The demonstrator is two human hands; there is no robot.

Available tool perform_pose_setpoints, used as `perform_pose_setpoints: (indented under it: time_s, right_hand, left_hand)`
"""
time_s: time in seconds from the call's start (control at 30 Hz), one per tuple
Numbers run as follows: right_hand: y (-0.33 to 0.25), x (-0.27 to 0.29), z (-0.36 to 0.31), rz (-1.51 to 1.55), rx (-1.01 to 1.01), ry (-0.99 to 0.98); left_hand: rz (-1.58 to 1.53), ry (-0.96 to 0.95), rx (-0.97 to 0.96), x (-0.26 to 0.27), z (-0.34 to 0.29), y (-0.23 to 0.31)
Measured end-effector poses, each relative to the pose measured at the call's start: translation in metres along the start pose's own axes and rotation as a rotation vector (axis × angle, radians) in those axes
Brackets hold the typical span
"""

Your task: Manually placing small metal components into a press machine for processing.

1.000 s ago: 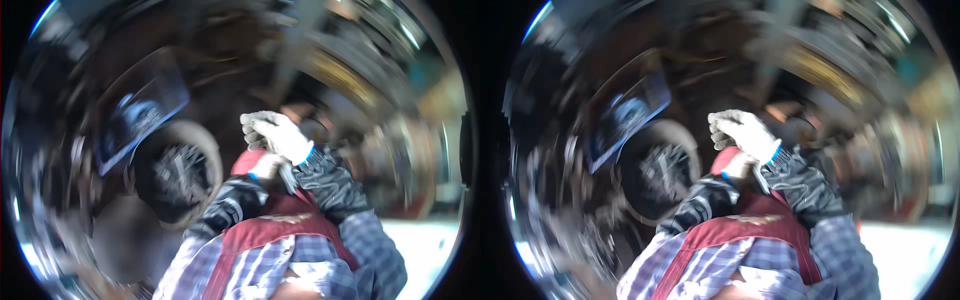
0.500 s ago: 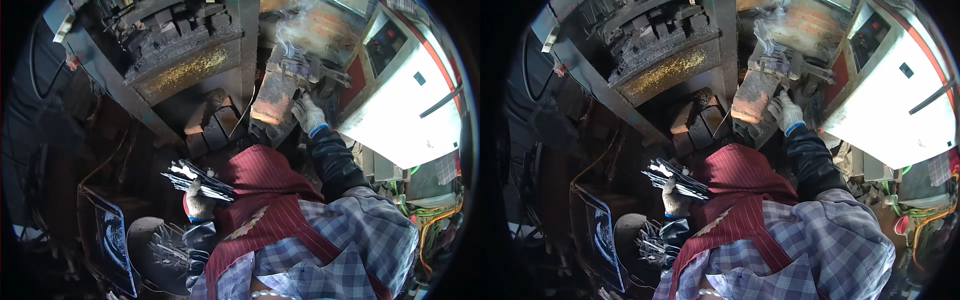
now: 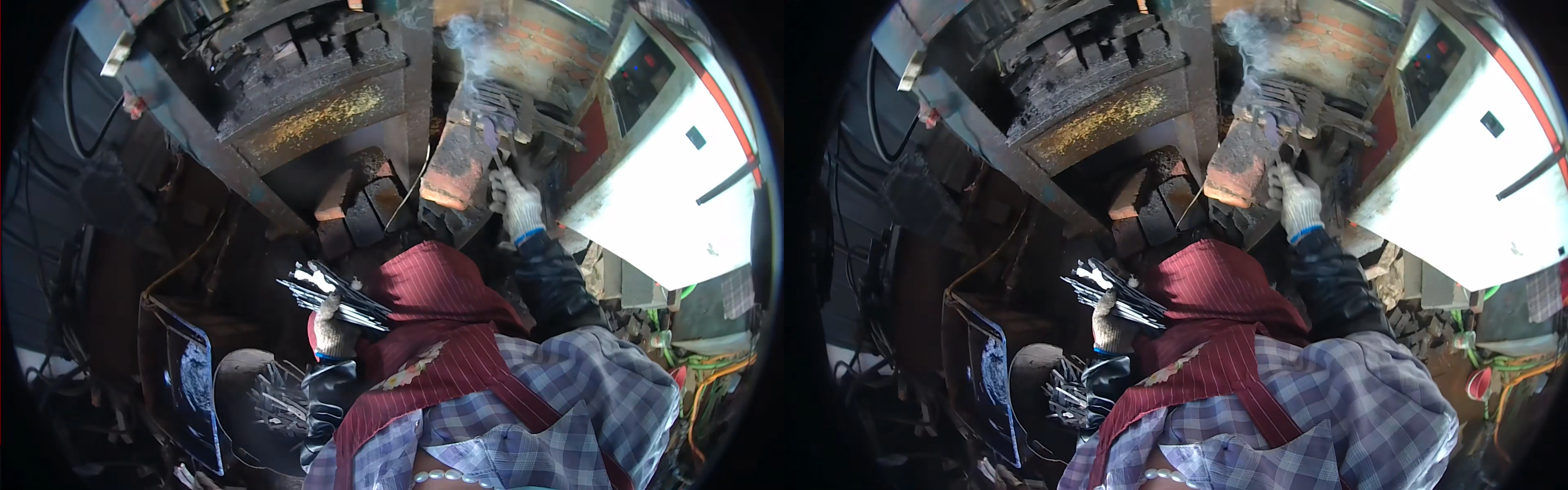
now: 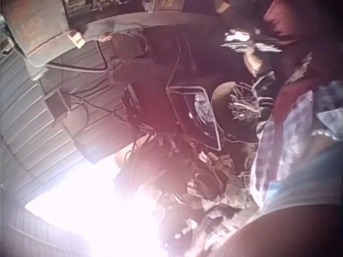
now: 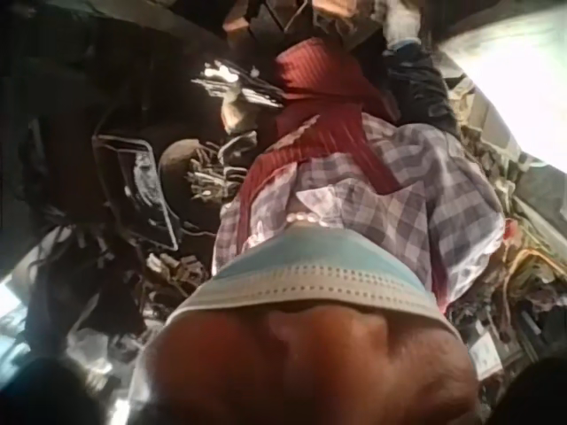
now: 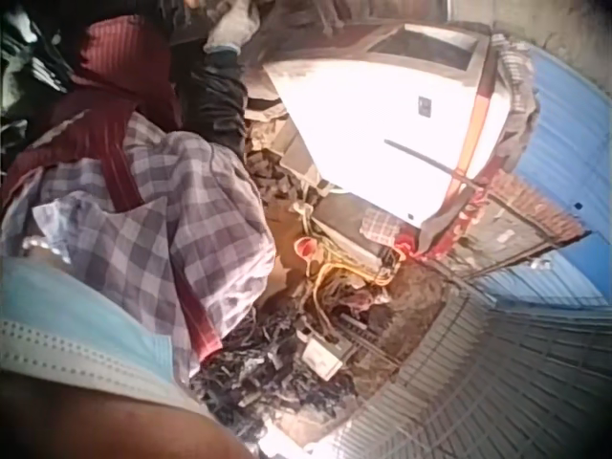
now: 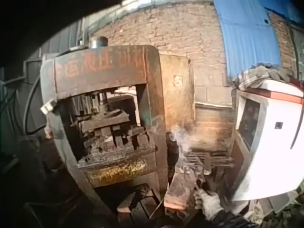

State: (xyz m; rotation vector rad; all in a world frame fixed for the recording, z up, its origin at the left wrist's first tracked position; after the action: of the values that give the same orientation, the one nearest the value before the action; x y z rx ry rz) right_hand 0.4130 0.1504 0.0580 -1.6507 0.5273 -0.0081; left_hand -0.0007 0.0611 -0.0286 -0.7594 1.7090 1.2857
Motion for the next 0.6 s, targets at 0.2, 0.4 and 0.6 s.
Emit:
perform_pose_setpoints:
  time_s: [0.2,0.4,0.6]
  right_hand:
    - [-0.033,-0.101,-0.001,0.104,0.014,-0.305]
    - [-0.057,-0.264,0.059,0.253,-0.005,-0.642]
    - [-0.073,-0.355,0.116,0.270,-0.037,-0.720]
  left_hand:
    - [-0.055,-0.041,-0.056,0.001,-0.002,0.003]
    - [-0.126,-0.115,-0.091,-0.003,-0.005,0.004]
    - [-0.149,-0.092,-0.137,-0.009,-0.006,0.012]
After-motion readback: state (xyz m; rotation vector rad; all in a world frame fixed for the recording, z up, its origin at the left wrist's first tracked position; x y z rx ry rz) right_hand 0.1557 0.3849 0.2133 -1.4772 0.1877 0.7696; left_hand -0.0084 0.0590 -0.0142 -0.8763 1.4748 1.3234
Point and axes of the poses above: each hand's wrist, its own z-axis towards the middle knuckle, its own x-axis out of the back of the hand, y = z × x, the point moved 8 cm from there along z, towards the middle knuckle, and after that the axes turned 15 degrees about -y, right-handed, at the moved point
